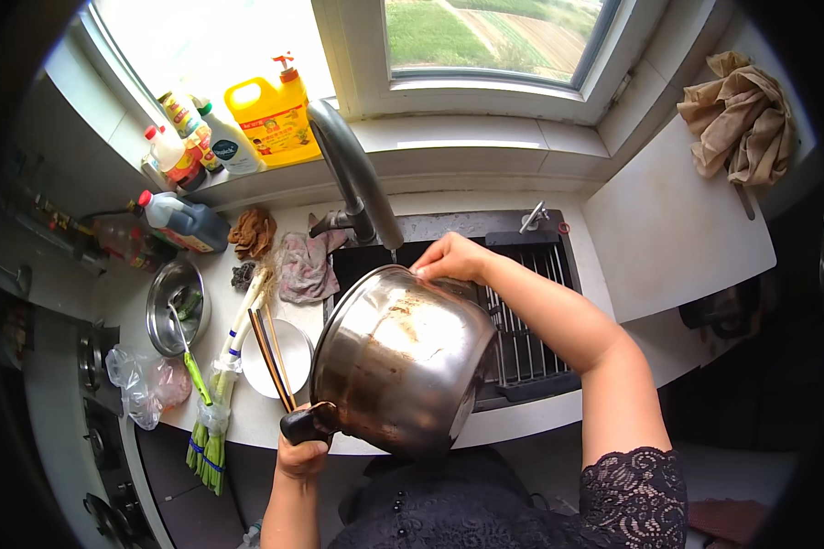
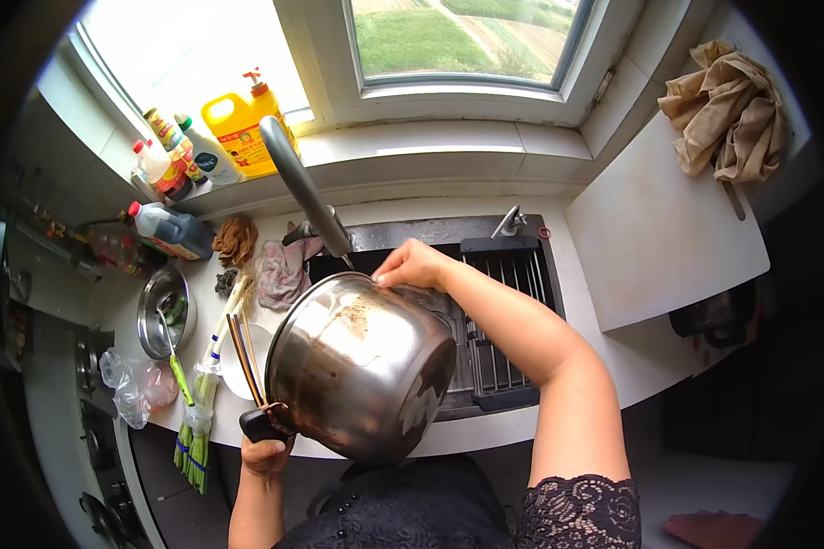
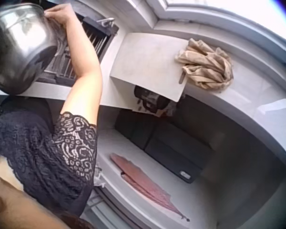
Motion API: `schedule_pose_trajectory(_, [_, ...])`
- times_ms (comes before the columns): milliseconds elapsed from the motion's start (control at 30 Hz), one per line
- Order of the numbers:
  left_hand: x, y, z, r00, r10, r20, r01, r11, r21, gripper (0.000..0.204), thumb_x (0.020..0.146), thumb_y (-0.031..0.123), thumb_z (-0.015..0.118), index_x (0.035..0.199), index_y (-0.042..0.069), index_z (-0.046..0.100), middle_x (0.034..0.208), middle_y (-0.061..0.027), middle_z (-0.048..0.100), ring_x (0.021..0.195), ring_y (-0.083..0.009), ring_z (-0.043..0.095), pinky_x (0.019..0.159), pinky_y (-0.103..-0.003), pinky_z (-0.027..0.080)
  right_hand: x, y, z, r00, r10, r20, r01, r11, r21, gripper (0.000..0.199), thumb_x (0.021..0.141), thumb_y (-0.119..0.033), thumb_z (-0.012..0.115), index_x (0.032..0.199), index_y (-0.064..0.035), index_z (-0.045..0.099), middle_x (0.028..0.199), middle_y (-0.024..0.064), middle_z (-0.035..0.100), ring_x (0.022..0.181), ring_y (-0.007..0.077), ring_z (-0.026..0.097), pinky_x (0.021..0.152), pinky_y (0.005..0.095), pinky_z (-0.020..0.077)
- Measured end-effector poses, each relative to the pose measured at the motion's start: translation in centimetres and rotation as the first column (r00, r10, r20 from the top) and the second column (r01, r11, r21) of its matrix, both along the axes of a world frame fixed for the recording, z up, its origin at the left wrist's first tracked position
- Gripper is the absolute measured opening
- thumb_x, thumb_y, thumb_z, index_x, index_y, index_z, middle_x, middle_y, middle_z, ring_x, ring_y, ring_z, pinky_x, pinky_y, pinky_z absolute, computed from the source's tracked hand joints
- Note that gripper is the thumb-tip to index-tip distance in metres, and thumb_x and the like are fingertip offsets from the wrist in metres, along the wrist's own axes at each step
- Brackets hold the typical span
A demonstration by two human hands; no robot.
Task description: The person washes a metal pot in the kitchen sink using a sponge and running water. They scrub the interior and exterior surfaces, rinse the pot, and place it on the stovetop. The person then opens a drawer and retrieves a white bowl.
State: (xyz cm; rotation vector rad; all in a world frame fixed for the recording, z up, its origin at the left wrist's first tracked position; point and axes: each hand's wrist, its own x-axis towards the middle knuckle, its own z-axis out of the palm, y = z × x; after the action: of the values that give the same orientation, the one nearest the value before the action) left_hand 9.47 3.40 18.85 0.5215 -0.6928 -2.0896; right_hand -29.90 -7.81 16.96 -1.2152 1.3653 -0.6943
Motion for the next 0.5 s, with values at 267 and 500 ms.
schedule_pose_trajectory(267, [-1.5, -0.1, 0.8, 0.983, -0.064, 0.171, 0.069, 0.997, -0.027, 0.065, 0.055, -0.006, 0.064, 0.118, -0.010, 0.051, 0.105, -0.0146, 0.062, 0.101, -0.0272, 0.059, 0.095, -0.038, 0.043, 4.4, -1.2, 6.5, 0.957, 0.158, -0.242, -0.232, 0.920, -0.317, 0.022, 0.074, -0.017, 0.075, 0.092, -0.0053, 0.073, 0.087, 0.0087, 0.067, 0.083, 0.0156, 0.063, 0.079, 0.0279, 0.0485])
schedule_pose_trajectory(500, [-2.0, 0.3, 0.8, 0.987, -0.068, 0.146, 0.074, 0.997, -0.037, 0.062, 0.057, -0.004, 0.063, 0.118, -0.012, 0.052, 0.109, -0.0175, 0.062, 0.104, -0.0282, 0.060, 0.096, -0.037, 0.042, 0.6, 0.4, 0.0, 0.998, -0.002, -0.063, 0.005, 0.999, 0.049, 0.023, 0.073, -0.016, 0.075, 0.094, -0.0059, 0.073, 0.086, 0.0092, 0.071, 0.077, 0.0137, 0.064, 0.077, 0.0289, 0.0500])
